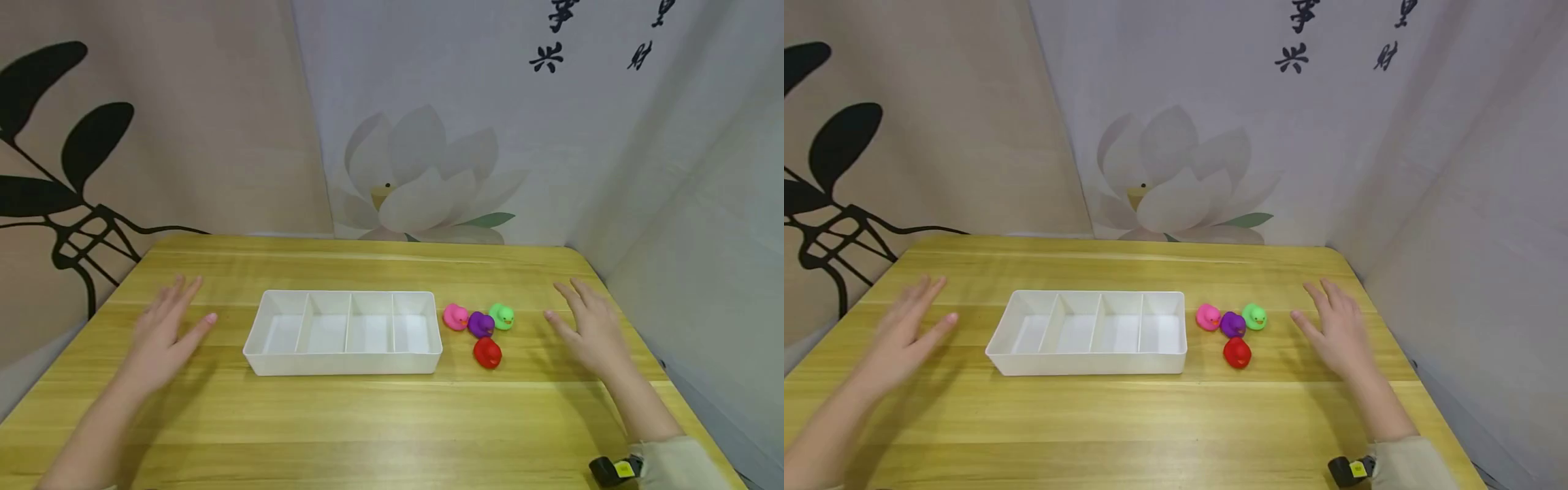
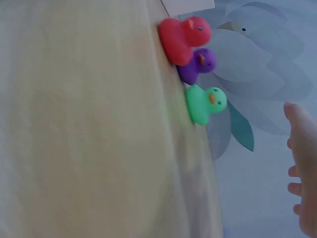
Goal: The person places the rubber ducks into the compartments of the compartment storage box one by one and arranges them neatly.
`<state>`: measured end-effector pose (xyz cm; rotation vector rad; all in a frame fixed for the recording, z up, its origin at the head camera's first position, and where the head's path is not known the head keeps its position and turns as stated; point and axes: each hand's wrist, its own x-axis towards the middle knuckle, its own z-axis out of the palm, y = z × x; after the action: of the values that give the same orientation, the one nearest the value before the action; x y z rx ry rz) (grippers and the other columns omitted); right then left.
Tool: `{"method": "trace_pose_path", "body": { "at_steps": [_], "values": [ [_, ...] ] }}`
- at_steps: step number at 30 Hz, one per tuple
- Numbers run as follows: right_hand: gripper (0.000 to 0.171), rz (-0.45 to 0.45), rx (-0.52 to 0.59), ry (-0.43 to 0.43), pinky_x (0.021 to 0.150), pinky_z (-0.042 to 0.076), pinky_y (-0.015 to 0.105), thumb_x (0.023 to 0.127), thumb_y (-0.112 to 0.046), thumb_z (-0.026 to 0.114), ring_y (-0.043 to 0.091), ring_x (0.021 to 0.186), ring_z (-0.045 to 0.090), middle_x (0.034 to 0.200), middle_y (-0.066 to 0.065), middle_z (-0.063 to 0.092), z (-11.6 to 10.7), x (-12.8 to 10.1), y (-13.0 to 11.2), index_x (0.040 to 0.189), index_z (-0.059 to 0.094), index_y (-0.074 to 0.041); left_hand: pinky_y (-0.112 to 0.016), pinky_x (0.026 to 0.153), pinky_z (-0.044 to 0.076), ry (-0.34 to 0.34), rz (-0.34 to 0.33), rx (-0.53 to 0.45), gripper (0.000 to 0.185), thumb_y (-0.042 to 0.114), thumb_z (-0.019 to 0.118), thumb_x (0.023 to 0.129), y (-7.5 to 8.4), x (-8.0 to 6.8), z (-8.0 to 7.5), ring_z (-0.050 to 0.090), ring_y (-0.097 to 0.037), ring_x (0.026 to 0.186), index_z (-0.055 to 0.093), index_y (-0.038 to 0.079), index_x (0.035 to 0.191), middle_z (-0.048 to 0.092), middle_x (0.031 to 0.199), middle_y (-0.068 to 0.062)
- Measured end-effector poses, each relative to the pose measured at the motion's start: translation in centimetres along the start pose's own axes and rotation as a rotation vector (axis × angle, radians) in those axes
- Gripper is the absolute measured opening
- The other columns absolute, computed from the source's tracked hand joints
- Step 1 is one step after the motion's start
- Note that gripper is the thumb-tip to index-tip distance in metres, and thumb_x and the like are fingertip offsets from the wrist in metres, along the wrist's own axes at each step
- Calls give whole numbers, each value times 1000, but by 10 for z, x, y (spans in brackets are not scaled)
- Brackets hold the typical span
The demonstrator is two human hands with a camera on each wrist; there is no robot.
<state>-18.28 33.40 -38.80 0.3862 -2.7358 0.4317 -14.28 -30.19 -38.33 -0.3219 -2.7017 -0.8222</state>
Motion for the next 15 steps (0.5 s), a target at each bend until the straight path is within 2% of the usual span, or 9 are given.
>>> {"method": "trace_pose_path", "body": {
  "at_steps": [2, 7, 11, 12, 15],
  "values": [
    [56, 13, 47, -2, 94, 14, 62, 91, -38, 49, 45, 124, 22, 140, 23, 26, 5, -2, -2, 138, 35, -10, -61, 94, -10, -22, -19, -103, 61, 26, 46, 94, 1, -2, 3, -5, -39, 131, 12, 23, 145, 1, 148, -13],
    [53, 41, 190, -1, 92, 18, 62, 91, -34, 51, 43, 124, 25, 139, 21, 31, 18, -4, -5, 136, 38, -10, -65, 94, 5, -115, -113, -360, 57, 27, 40, 96, 6, -5, 10, 4, -36, 131, 9, 31, 144, 8, 149, -9],
    [50, 36, 292, 13, 90, 27, 58, 89, -31, 55, 39, 118, 35, 133, 17, 40, 29, -3, -7, 133, 42, -9, -62, 94, 15, -167, -141, -496, 53, 25, 37, 98, 6, -7, 18, 19, -33, 129, 12, 27, 145, 18, 147, -11],
    [50, 37, 317, 15, 89, 29, 58, 89, -30, 56, 38, 116, 38, 132, 16, 41, 32, -2, -8, 132, 43, -9, -60, 96, 16, -176, -143, -522, 52, 25, 36, 98, 5, -7, 20, 20, -30, 129, 14, 27, 145, 20, 146, -10],
    [48, 41, 384, 17, 87, 33, 54, 89, -28, 57, 34, 109, 44, 128, 13, 46, 38, 0, -10, 130, 45, -8, -38, 101, 23, -184, -111, -581, 50, 21, 35, 98, 3, -8, 28, 25, -23, 129, 17, 25, 144, 25, 145, -10]
  ]
}}
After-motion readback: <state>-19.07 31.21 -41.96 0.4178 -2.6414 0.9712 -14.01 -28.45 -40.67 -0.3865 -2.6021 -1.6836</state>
